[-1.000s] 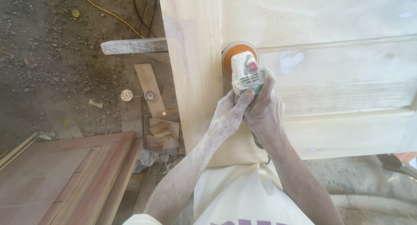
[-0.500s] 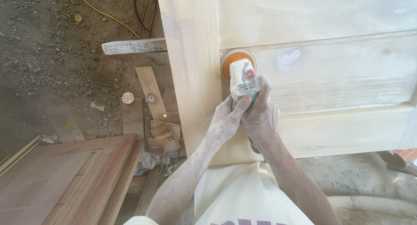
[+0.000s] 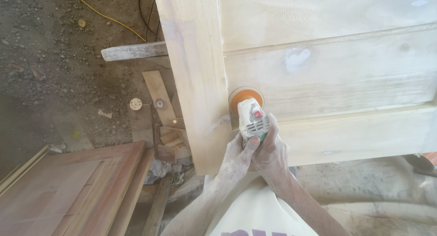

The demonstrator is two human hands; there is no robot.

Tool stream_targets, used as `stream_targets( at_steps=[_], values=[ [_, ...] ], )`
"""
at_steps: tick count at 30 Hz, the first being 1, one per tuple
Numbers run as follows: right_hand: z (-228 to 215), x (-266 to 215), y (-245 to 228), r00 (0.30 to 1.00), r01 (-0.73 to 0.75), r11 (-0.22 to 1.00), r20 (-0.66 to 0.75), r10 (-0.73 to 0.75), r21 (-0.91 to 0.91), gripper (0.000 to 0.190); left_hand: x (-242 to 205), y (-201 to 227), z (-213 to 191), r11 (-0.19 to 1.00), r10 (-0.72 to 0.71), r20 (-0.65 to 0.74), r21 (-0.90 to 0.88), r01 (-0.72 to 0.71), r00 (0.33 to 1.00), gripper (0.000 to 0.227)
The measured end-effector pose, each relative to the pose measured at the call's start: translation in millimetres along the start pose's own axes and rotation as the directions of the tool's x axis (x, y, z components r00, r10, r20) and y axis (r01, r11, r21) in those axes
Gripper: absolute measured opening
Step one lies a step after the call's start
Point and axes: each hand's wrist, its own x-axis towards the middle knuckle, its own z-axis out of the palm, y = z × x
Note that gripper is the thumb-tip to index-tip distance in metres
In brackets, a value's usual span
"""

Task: The person sands the surface and edges of a wooden panel using a power sander, moving the tool across different sections while using their other hand to steady the workpiece.

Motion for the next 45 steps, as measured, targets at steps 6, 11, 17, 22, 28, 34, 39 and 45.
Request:
stream_targets(
  at_steps=[6,11,17,22,28,34,39,45],
  values=[
    [-0.8,-12.6,9.8,0.999,0.016,1.0,0.03,-0.016,0.005,0.087,-6.8,-11.1,2.9,0.993,-0.012,0.015,0.115,0.011,1.0,0.089],
    [-6.4,-14.9,35.6,1.0,-0.017,1.0,-0.008,0.017,-0.004,0.089,0.4,-1.4,22.5,0.983,-0.058,0.067,0.177,0.045,0.996,0.087],
    [-23.6,-17.5,76.2,0.992,0.014,1.0,-0.125,-0.01,0.025,0.095,16.2,19.6,53.8,0.968,-0.135,0.246,0.238,0.075,0.96,0.079],
    [-17.1,-7.6,69.2,0.984,0.147,0.987,-0.113,-0.139,0.07,0.084,20.7,5.2,45.8,0.983,-0.165,0.181,0.108,0.147,0.97,0.068],
    [-7.7,4.3,36.5,0.964,0.247,0.968,-0.092,-0.25,-0.048,0.069,18.0,-28.9,27.5,0.937,0.063,0.084,-0.349,-0.03,0.994,0.065],
    [-45.3,39.6,56.8,0.987,0.149,0.985,-0.05,-0.153,-0.082,0.078,50.0,-17.2,66.2,0.991,0.034,0.076,-0.133,-0.023,0.997,0.065],
    [-45.1,37.7,48.9,0.987,0.159,0.986,-0.027,-0.158,0.046,0.073,44.7,-13.2,61.8,0.968,0.085,0.064,-0.243,-0.067,0.994,0.073],
    [-44.6,42.7,24.6,0.923,0.359,0.931,-0.126,-0.364,-0.063,0.07,38.3,-16.0,52.2,0.878,0.133,0.076,-0.472,-0.081,0.988,0.075]
  ],
)
